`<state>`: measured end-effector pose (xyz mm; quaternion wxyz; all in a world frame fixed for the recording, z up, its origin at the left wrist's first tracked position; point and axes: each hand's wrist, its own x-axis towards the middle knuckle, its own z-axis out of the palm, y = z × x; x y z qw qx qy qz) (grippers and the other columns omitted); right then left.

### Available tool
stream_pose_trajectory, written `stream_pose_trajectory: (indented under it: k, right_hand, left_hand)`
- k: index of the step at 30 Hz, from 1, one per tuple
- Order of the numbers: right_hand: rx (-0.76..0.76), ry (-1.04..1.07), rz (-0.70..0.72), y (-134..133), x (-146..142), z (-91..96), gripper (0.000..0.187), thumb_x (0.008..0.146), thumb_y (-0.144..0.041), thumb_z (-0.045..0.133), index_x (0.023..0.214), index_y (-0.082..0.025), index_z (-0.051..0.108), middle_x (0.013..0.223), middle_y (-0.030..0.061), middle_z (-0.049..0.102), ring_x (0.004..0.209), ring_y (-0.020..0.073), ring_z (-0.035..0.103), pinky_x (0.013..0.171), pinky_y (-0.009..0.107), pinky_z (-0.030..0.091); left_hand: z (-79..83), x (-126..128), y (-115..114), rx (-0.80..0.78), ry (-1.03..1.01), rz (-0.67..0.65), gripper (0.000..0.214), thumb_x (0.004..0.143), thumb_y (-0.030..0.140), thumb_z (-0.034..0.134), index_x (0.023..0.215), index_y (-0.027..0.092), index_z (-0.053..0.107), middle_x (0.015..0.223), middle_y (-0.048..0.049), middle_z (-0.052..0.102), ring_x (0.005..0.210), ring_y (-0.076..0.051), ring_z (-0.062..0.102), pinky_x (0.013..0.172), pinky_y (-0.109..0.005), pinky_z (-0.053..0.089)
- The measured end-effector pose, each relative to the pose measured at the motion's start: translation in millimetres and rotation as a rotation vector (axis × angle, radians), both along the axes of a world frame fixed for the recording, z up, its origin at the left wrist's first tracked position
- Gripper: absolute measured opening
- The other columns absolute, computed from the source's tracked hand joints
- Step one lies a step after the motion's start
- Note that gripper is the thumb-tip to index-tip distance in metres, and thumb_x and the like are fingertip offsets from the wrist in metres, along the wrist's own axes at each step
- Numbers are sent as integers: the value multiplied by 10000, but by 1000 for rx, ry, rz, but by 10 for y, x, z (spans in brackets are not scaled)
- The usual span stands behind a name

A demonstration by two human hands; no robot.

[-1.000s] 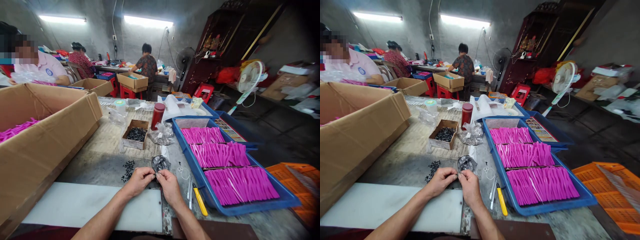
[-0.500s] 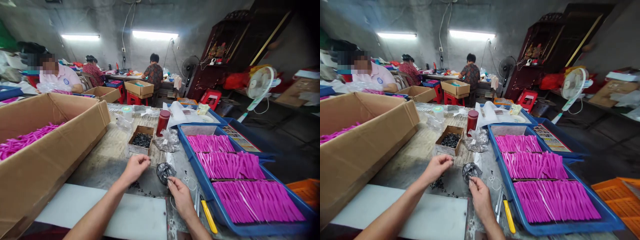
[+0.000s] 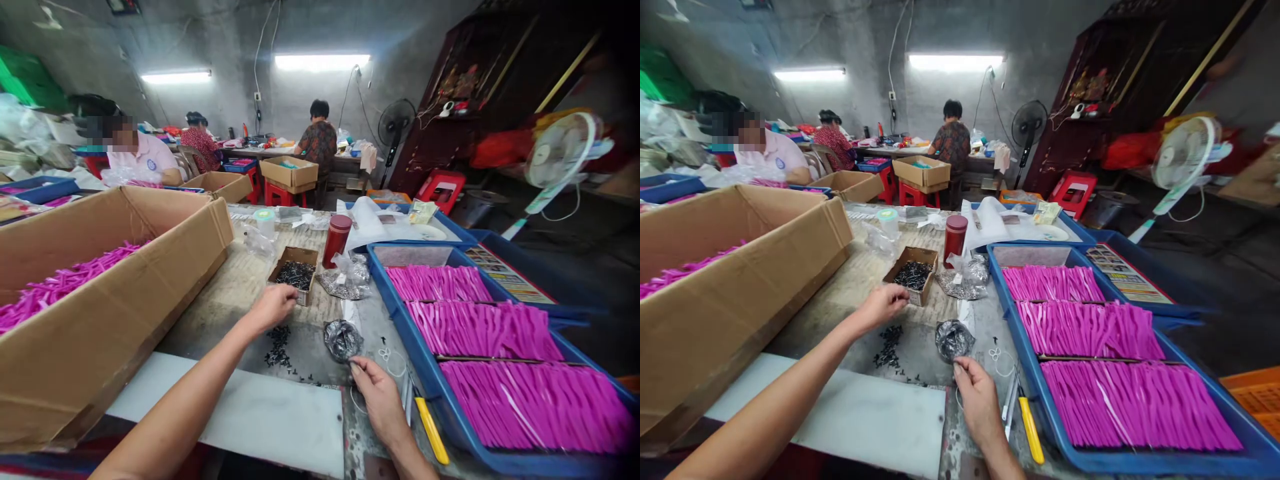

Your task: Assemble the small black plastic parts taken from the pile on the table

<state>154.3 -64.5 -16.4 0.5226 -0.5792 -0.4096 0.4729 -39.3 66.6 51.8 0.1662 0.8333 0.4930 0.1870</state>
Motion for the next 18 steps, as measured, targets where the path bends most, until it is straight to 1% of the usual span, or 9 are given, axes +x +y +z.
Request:
stream_pose_trajectory:
  k: [2,4,7,10,13,18]
  right_hand:
    - [-12,-16,-6,-4,-2,5,230,632,-303,537,766,-133,616,531,-9,514,576,156,479,557,242,385]
    - [-13,-24,-2,-9,-10,0,227,631,-302,535,761,-135,616,539,-9,519,575,153,476,557,238,383]
    - [-4,-19,13,-12,-25,-27,225,638,-302,533,764,-133,613,593,2,545,587,145,471,576,236,382]
    - [-1,-7,16,-8,-33,-55,230,642,-305,534,773,-132,612,616,8,556,592,142,470,583,236,382]
    - [-5,-5,10,-9,-33,-60,231,636,-306,543,771,-132,613,615,9,559,590,143,473,582,236,383]
    - [-11,-14,35,-32,-19,-47,234,654,-309,530,787,-133,610,619,9,558,591,142,472,583,236,382]
  left_hand:
    - [-86,-74,-149,-55,118,-81,182,664,115,419,705,165,590,682,-15,587,657,-138,510,601,-213,367]
    - [-165,-145,-240,-115,210,-111,185,674,122,414,711,170,588,700,-21,593,673,-149,521,598,-218,369]
    - [-256,-204,-287,-149,280,-79,198,696,145,405,772,176,584,797,-41,597,758,-168,528,652,-233,376]
    - [-317,-189,-286,-153,314,-40,188,706,203,419,814,181,572,852,-51,579,809,-179,522,682,-244,378]
    - [-369,-131,-284,-164,325,-29,175,685,208,445,812,182,563,856,-47,568,813,-181,519,664,-238,382]
    - [-444,-52,-319,-163,322,-32,166,692,159,404,733,160,565,799,-61,563,771,-177,520,638,-237,375]
